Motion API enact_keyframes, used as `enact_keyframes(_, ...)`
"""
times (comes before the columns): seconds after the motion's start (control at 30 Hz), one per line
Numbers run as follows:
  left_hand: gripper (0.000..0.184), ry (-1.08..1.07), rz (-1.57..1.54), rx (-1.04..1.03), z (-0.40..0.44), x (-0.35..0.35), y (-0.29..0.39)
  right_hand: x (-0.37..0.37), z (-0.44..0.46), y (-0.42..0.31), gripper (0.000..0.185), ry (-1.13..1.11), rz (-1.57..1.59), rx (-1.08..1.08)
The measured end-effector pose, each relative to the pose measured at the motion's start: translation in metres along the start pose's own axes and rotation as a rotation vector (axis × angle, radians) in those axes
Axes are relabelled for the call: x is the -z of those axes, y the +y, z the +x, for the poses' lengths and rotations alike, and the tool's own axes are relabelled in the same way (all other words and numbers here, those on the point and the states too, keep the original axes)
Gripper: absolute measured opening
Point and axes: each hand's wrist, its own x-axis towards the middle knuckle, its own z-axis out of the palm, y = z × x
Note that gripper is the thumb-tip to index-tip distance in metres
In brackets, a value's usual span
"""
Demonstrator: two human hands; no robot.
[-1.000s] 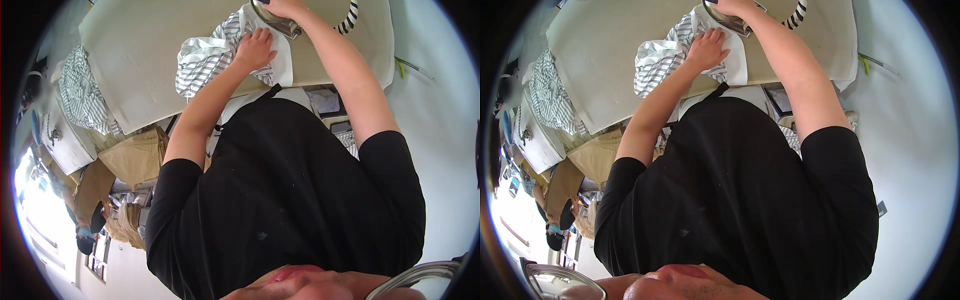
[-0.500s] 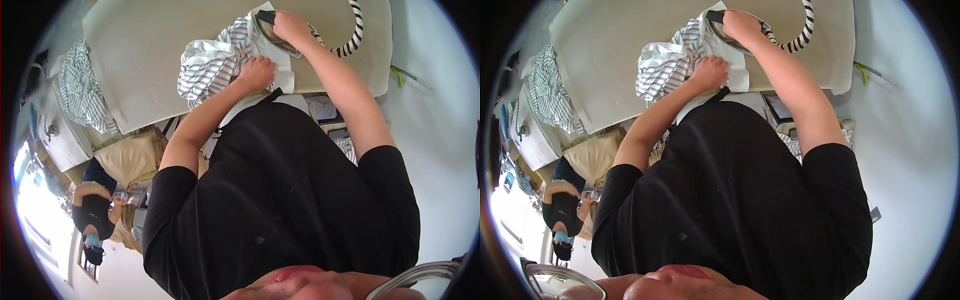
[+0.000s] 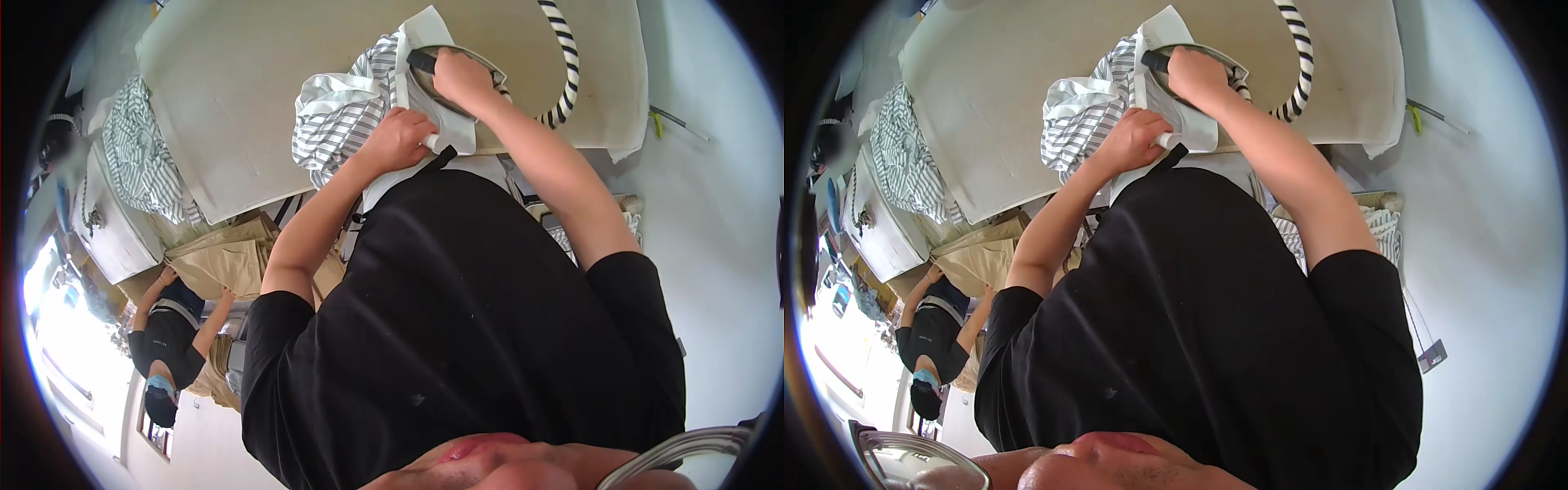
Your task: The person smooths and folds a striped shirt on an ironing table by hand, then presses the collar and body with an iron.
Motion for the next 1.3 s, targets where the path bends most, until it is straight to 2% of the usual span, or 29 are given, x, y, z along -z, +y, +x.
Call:
enact_keyframes(0.17, 0.028, 0.011, 0.032, -0.014, -0.006, -0.006, 0.005, 0.003, 0.025, 0.017, 0.027, 0.009, 0.021, 0.0)
enact_keyframes(0.23, 0.027, 0.039, 0.042, -0.027, -0.006, -0.009, 0.006, 0.015, 0.052, 0.028, 0.035, 0.124, 0.023, -0.028)
enact_keyframes(0.3, 0.027, 0.025, 0.041, -0.022, -0.005, -0.011, 0.008, 0.071, 0.048, 0.007, 0.025, 0.36, -0.029, -0.024)
enact_keyframes(0.33, 0.027, 0.022, 0.048, -0.023, -0.003, -0.011, 0.008, 0.082, 0.051, 0.01, 0.025, 0.356, -0.027, -0.027)
enact_keyframes(0.43, 0.027, 0.026, 0.064, -0.037, 0.003, -0.011, 0.01, 0.099, 0.065, 0.033, 0.023, 0.177, 0.312, 0.026)
enact_keyframes(0.47, 0.026, 0.033, 0.07, -0.046, 0.004, -0.011, 0.011, 0.093, 0.065, 0.032, 0.023, 0.175, 0.314, 0.021)
enact_keyframes(0.57, 0.027, 0.034, 0.066, -0.056, 0.003, -0.015, 0.01, 0.06, 0.06, 0.024, 0.022, 0.373, -0.029, -0.085)
enact_keyframes(0.6, 0.027, 0.033, 0.061, -0.057, 0.003, -0.015, 0.008, 0.05, 0.054, 0.027, 0.022, 0.375, -0.029, -0.091)
enact_keyframes(0.7, 0.027, -0.004, 0.061, -0.06, 0.003, -0.016, 0.006, 0.018, 0.02, 0.042, 0.036, 0.114, -0.161, -0.001)
enact_keyframes(0.77, 0.026, -0.069, 0.079, -0.046, 0.003, -0.013, 0.004, -0.005, -0.023, 0.059, 0.031, 0.047, -0.228, 0.178)
enact_keyframes(0.83, 0.025, -0.145, 0.025, -0.019, 0.007, -0.008, 0.002, -0.015, -0.062, 0.08, 0.035, -0.1, -0.305, 0.303)
enact_keyframes(0.9, 0.024, -0.299, -0.084, 0.035, 0.01, -0.002, 0.001, -0.017, -0.078, 0.099, 0.04, -0.131, -0.29, 0.28)
enact_keyframes(0.93, 0.024, -0.309, -0.082, 0.032, 0.014, 0.0, -0.001, -0.016, -0.083, 0.106, 0.045, -0.159, -0.277, 0.254)
enact_keyframes(0.97, 0.024, -0.237, -0.125, 0.056, 0.019, 0.001, -0.006, -0.015, -0.083, 0.114, 0.045, -0.156, -0.269, 0.247)
enact_keyframes(1.03, 0.023, -0.091, -0.206, 0.105, 0.034, 0.004, -0.02, -0.008, -0.073, 0.128, 0.051, 0.044, -0.285, 0.118)
enact_keyframes(1.1, 0.023, 0.089, -0.016, 0.153, 0.06, 0.008, -0.046, 0.001, -0.059, 0.144, 0.056, 0.201, -0.26, 0.011)
enact_keyframes(1.17, 0.024, 0.381, 0.186, 0.106, 0.095, 0.015, -0.076, 0.014, -0.039, 0.166, 0.057, 0.263, -0.222, -0.031)
enact_keyframes(1.23, 0.027, 0.615, 0.459, 0.254, 0.127, 0.017, -0.111, 0.026, -0.026, 0.181, 0.057, 0.351, -0.29, -0.16)
enact_keyframes(1.27, 0.027, 0.617, 0.463, 0.245, 0.136, 0.02, -0.114, 0.03, -0.027, 0.179, 0.057, 0.359, -0.286, -0.163)
enact_keyframes(1.3, 0.029, 0.498, 0.345, 0.389, 0.145, 0.023, -0.114, 0.034, -0.027, 0.176, 0.052, 0.534, -0.312, -0.07)
